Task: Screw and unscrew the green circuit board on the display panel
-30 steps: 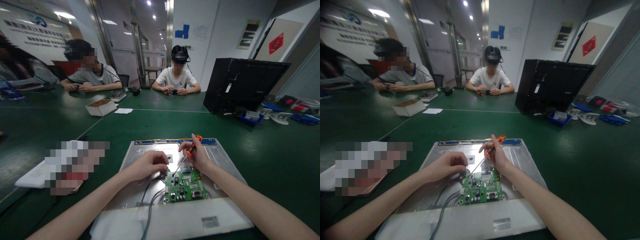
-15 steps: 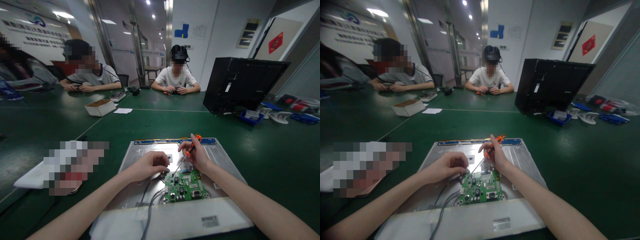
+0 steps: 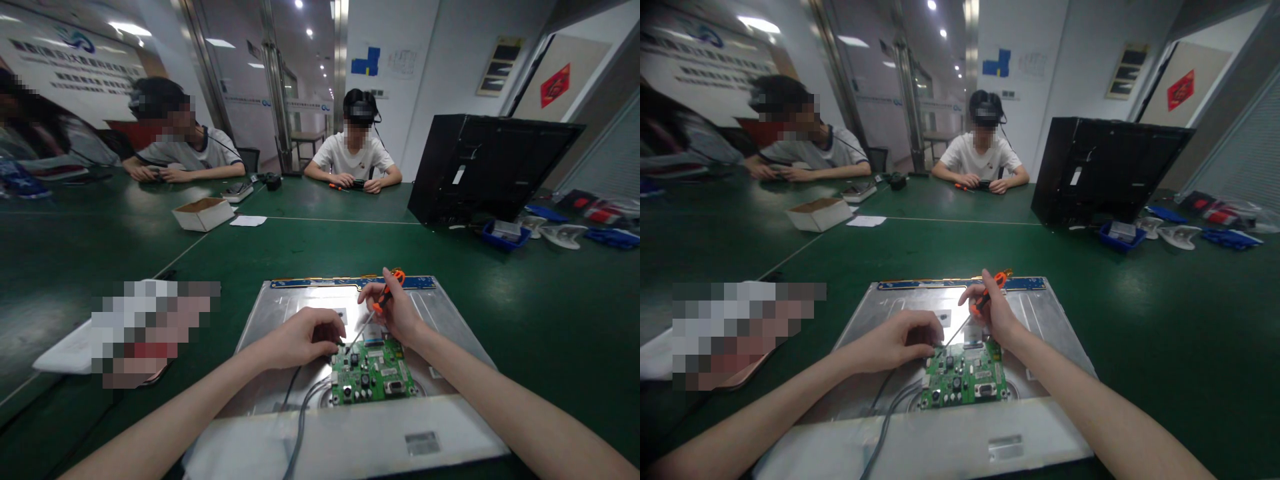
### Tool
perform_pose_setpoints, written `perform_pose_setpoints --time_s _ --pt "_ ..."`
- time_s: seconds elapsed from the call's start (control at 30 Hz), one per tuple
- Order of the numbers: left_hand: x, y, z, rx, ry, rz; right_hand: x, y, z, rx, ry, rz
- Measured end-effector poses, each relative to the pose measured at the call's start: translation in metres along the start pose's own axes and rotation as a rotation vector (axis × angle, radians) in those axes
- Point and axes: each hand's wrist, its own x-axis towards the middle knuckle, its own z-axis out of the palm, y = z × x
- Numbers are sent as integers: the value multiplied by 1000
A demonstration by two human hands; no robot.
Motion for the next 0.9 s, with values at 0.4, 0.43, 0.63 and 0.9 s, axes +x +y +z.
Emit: perform_pose_setpoints --time_s 0.4,0.43,0.63,0.9 --pt "2 -4 -3 -71 -24 -11 -2 -4 3 22 16 14" --pt "2 -4 -2 -77 -28 -19 -2 -4 4 26 20 16" --pt "2 -6 -1 -113 -21 -47 -2 -5 4 68 65 23" --pt "2 -6 -3 -96 -21 -36 -2 -9 2 147 228 -63"
